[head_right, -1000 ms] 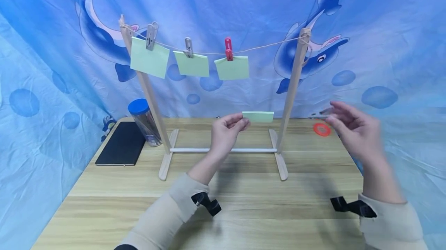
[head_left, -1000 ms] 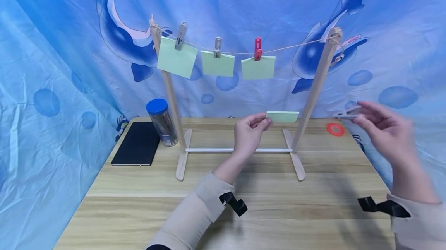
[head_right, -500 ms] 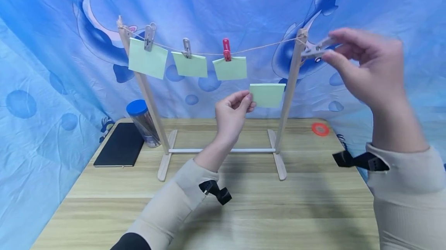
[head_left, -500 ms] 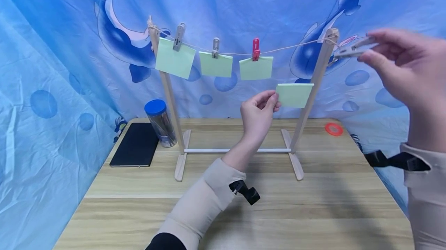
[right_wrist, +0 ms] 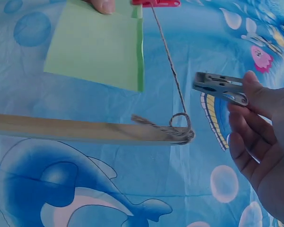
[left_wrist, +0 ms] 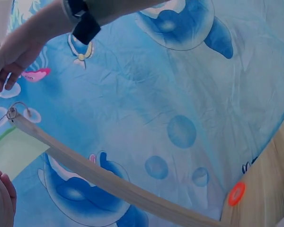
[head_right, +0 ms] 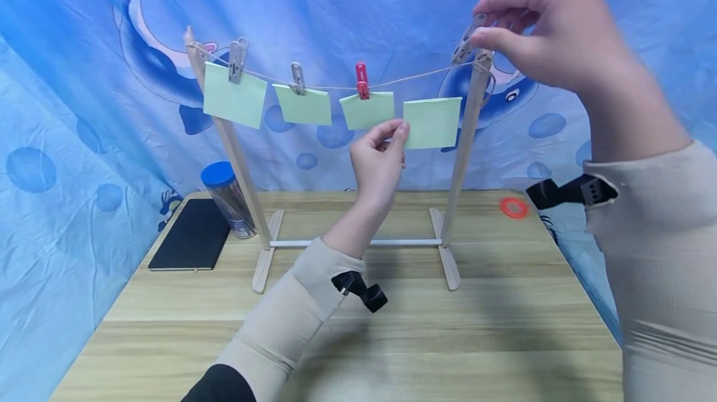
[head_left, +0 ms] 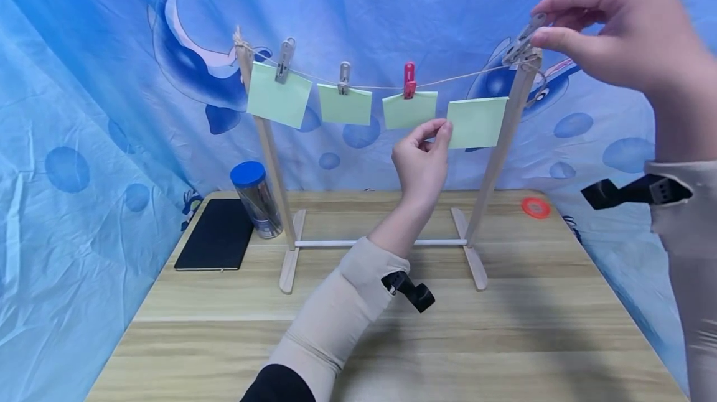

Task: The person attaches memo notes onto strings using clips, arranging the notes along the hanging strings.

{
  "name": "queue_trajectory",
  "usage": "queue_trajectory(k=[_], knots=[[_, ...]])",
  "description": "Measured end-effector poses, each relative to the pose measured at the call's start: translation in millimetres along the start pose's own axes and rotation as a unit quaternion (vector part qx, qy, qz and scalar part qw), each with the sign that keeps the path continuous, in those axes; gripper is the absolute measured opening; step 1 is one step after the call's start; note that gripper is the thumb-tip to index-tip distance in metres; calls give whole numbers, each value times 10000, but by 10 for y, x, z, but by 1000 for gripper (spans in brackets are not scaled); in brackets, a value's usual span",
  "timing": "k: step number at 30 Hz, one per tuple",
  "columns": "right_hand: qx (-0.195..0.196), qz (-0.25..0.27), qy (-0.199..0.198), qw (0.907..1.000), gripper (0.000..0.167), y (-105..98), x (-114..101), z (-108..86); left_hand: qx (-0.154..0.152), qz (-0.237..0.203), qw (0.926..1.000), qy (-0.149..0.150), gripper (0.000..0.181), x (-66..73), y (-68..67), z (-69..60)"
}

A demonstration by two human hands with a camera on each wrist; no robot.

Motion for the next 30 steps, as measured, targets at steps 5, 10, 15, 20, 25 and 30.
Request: queue_trajectory(k=[5,10,15,20,25,30], knots=[[-514,45,164,9985,25,15,-1,158,59,56,9999,-59,12,12,15,12],[-684,204,452,9964,24,9,44,255,31,-35,10000,-88,13,9,36,33],[-988,289,616,9928,24,30,80,317,20,-15,10000,-51,13,8,41,44],[-1175,343,422,9916,21,52,62,338,-10,-7,9999,-148,13,25,43,23],[-1212,297,252,9919,19,71,64,349,-47,-113,9998,-182,14,59,58,20],[-1322,294,271,9904,19,90,77,351,-28,-182,9997,-186,13,71,77,24]])
Point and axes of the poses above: each hand's wrist, its own z-axis towards the middle knuckle, its own y-axis out of the palm, x = y × z, the point moved 1 cm from there along z, towards the middle knuckle, and after that the axes turned 6 degrees about -z, right-handed, at the moved point
